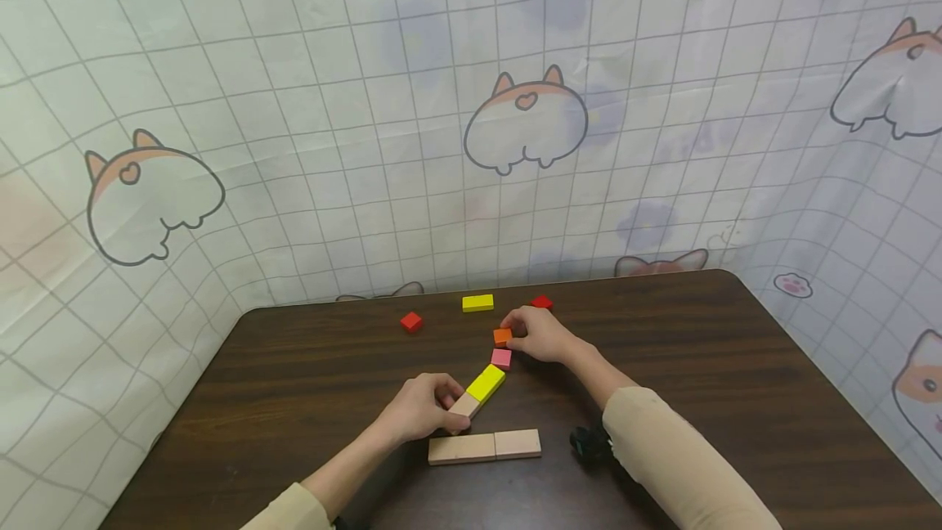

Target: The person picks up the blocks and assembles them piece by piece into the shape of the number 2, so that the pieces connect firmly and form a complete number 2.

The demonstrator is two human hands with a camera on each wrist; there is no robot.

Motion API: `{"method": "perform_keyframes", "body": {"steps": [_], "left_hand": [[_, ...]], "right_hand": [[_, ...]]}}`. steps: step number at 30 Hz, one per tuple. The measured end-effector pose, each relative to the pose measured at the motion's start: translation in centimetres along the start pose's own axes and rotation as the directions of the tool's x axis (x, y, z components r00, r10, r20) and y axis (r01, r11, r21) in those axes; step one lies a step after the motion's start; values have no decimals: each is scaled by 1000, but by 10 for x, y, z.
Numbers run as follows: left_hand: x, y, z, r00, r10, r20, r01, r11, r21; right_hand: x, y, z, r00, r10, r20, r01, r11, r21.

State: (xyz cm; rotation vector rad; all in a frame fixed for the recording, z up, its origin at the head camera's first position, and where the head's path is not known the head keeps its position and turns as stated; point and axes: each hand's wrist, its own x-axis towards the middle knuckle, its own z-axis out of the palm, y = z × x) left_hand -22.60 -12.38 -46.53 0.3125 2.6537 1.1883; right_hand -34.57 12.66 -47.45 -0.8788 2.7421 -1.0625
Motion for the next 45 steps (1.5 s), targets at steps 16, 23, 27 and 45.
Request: {"method": "perform_keyframes", "body": {"steps": [16,23,27,45], "left_hand": [[0,1,0,1000,-8,6,8,1000,-2],[1,0,0,1000,-1,1,1,1000,5],[1,-1,0,1000,1,1,-1,1000,3],[0,1,0,1000,-12,5,12,1000,2]], "right_hand": [[0,-3,-2,1000,-18,9,18,1000,6],[-1,-3,-2,1000,-26,16,26,1000,11],[-1,-1,-1,999,-38,16,38,999,10],[-5,0,-5,1000,-22,4,22,1000,4]]}}
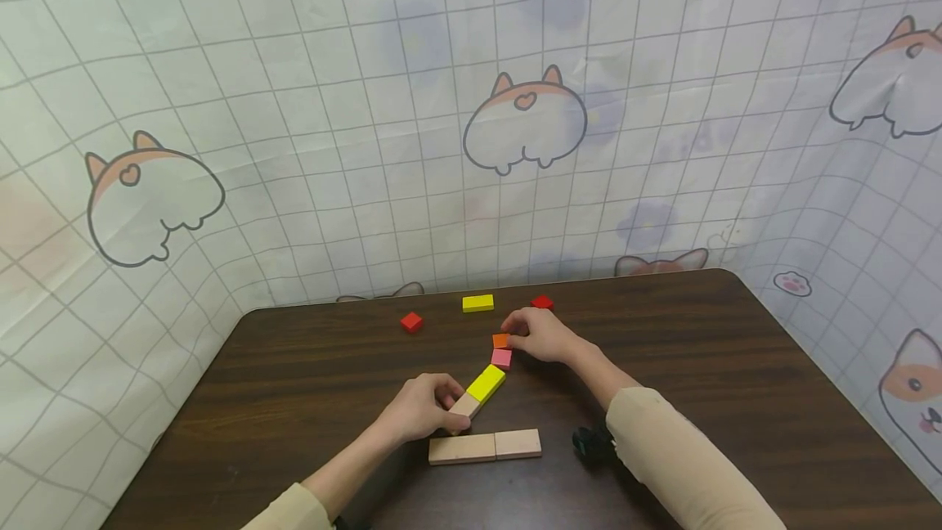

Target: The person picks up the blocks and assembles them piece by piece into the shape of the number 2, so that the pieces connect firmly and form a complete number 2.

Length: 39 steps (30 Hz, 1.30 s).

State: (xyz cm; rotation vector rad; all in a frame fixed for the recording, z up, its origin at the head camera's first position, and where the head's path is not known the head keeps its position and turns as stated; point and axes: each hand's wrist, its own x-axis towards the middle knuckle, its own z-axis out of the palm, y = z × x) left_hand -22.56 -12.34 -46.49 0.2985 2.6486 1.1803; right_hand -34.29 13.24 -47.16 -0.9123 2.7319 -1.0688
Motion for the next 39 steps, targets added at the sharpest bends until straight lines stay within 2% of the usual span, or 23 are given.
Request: {"method": "perform_keyframes", "body": {"steps": [8,17,29,39], "left_hand": [[0,-1,0,1000,12,-4,-12,1000,13],[0,-1,1,1000,6,-4,-6,1000,16],[-1,-1,1,1000,4,1,-4,1000,5],[1,-2,0,1000,5,2,-6,1000,13]], "right_hand": [[-4,10,-12,997,-2,-80,-1,999,-32],[-6,25,-26,981,26,-194,-31,999,-24],[-3,48,-31,955,119,-271,-133,990,-34],[6,51,-31,939,155,-308,-172,985,-28]]}}
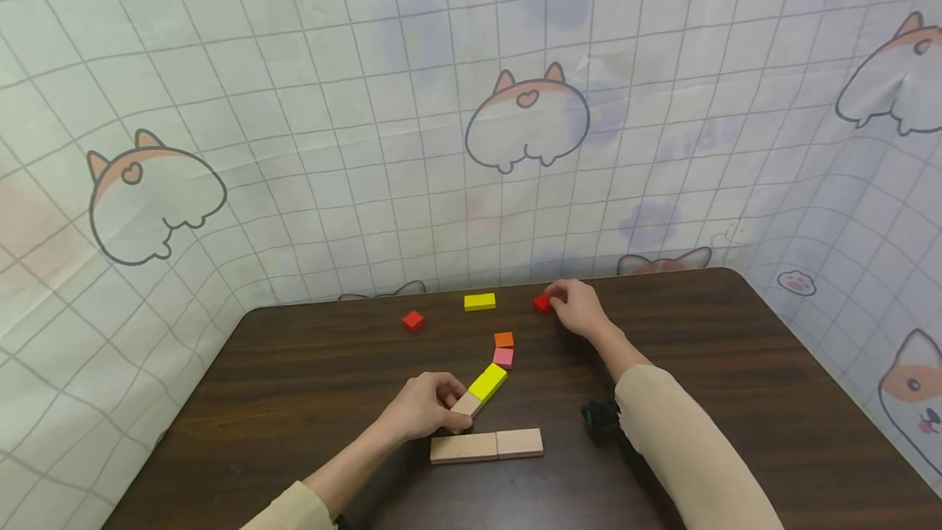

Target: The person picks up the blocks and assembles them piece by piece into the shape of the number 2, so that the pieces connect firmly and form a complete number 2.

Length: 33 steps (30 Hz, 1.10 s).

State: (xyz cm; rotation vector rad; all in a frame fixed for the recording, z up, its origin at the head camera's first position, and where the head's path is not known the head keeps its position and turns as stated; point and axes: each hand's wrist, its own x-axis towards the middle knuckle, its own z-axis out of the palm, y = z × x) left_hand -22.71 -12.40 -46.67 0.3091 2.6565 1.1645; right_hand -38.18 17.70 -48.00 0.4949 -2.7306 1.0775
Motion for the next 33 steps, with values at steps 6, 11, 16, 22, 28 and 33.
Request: {"method": "perform_keyframes", "body": {"steps": [6,11,16,22,28,33], "left_hand": [[0,-1,0,1000,6,-2,-6,1000,-4],[0,-1,0,1000,8,-2,-8,1000,-5],[0,-1,0,1000,12,-6,-12,1000,0],[0,-1,0,1000,15,-6,-15,1000,5],[0,-1,0,1000,14,-9,-14,1000,3],[0,0,0,1000,8,-13,-8,1000,2]], "right_hand": [[3,1,4,1000,19,23,-18,1000,-21],[5,3,7,999,22,37,-21,999,-35],[5,4,10,999,13,38,-11,999,-33],[4,1,11,999,-4,44,5,1000,-28],[3,-3,12,998,-7,70,9,1000,-25],[2,-5,11,995,-21,101,24,999,-26]]}}
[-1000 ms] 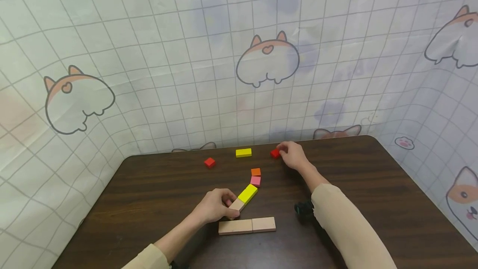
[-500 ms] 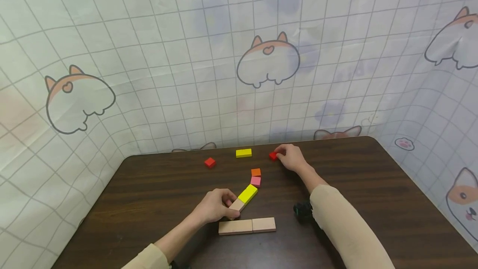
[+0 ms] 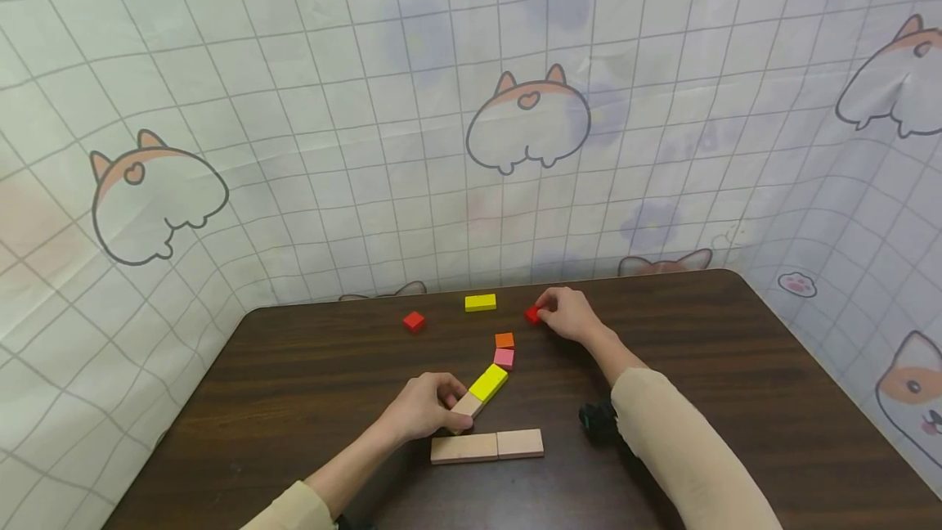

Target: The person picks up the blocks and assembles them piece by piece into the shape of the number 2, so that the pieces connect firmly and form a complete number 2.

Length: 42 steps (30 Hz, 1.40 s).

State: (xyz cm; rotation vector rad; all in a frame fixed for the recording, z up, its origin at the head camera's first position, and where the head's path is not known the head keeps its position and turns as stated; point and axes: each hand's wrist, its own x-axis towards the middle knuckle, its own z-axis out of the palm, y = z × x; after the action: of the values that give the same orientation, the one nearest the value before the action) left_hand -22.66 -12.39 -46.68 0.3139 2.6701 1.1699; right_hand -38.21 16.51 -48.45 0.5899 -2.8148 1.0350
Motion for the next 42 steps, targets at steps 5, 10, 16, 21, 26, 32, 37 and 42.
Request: {"method": "perform_keyframes", "body": {"steps": [5,10,16,21,26,32,37,42], "left_hand": [[-1,0,-1,1000,1,2,-1,1000,4],[-2,0,-1,1000,0,1,0,1000,7],[-2,0,0,1000,-2,0,2,1000,3],[-3,1,-1,1000,0,0,0,1000,0],[-4,2,-1,1000,-2,-1,2,1000,3],[-3,1,0,1000,-11,-2,11,1000,-3],[-3,1,1,1000,-23,1,23,1000,-12],[-2,2,1,1000,-23,-1,23,1000,-12]], "right_hand": [[-1,-4,1,999,-37,36,38,999,-19],[-2,-7,0,993,-62,104,65,998,-21],[-3,-10,-3,981,-79,178,84,996,-24],[-1,-8,-4,976,-87,202,96,995,-32],[1,-7,-3,969,-93,227,103,994,-32],[2,-8,-3,960,-92,266,100,995,-18],[4,-12,-3,957,-99,273,110,994,-23],[5,-19,-4,957,-120,263,131,991,-27]]}}
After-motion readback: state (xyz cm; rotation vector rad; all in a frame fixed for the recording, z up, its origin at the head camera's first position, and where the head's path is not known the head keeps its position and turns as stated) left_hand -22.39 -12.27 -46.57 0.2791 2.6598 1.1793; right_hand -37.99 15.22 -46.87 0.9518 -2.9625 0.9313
